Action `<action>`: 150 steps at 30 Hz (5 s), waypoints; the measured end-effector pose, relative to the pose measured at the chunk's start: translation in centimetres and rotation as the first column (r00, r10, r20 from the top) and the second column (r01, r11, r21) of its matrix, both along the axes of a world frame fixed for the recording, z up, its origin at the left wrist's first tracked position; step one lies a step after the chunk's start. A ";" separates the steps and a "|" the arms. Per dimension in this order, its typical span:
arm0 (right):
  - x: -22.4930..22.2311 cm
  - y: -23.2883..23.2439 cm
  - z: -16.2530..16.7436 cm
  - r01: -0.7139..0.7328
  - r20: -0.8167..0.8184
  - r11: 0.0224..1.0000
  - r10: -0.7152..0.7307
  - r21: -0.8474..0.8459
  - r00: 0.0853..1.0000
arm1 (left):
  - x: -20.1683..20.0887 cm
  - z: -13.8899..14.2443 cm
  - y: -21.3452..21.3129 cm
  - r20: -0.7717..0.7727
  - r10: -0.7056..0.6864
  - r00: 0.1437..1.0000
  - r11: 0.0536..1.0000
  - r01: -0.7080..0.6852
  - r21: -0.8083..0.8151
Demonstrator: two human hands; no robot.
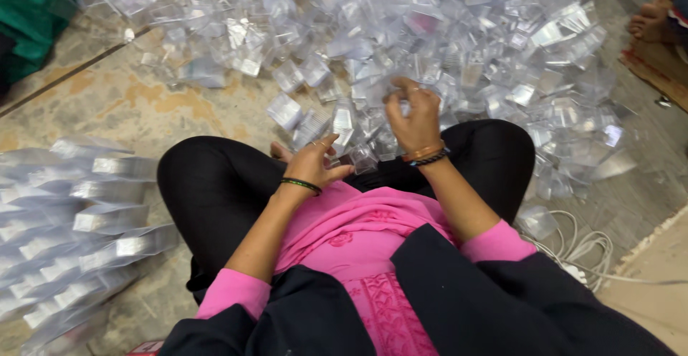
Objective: The person sits on the floor surrounded by loose clear plastic cups and stacks them one into another to build nested stacks, placing finished stacks with a pile of completed stacks on the floor beside them.
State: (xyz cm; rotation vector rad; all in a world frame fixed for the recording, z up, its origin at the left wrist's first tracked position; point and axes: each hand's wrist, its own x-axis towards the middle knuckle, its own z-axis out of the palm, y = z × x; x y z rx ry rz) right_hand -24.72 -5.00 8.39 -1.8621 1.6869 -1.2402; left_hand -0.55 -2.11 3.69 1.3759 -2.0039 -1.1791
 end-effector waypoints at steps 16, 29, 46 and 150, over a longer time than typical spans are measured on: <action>18.2 -5.4 -8.8 -0.205 -0.572 0.953 0.298 0.222 0.764 | 8.4 -0.3 -16.2 0.051 0.852 0.521 0.165 -0.360 0.918; 8.7 -9.2 -6.6 -0.262 0.360 0.855 0.096 0.447 0.928 | 6.8 -0.9 -14.5 -0.358 0.700 0.618 0.507 -0.077 0.858; -0.7 4.7 -1.6 -0.590 0.662 0.784 0.340 0.193 0.668 | 3.6 3.9 0.3 -0.601 0.523 0.605 0.719 0.065 0.692; 7.6 -5.2 -8.2 -0.475 0.614 0.691 0.058 0.545 0.787 | 5.2 -2.4 -8.3 0.027 0.396 0.918 0.881 -0.389 0.271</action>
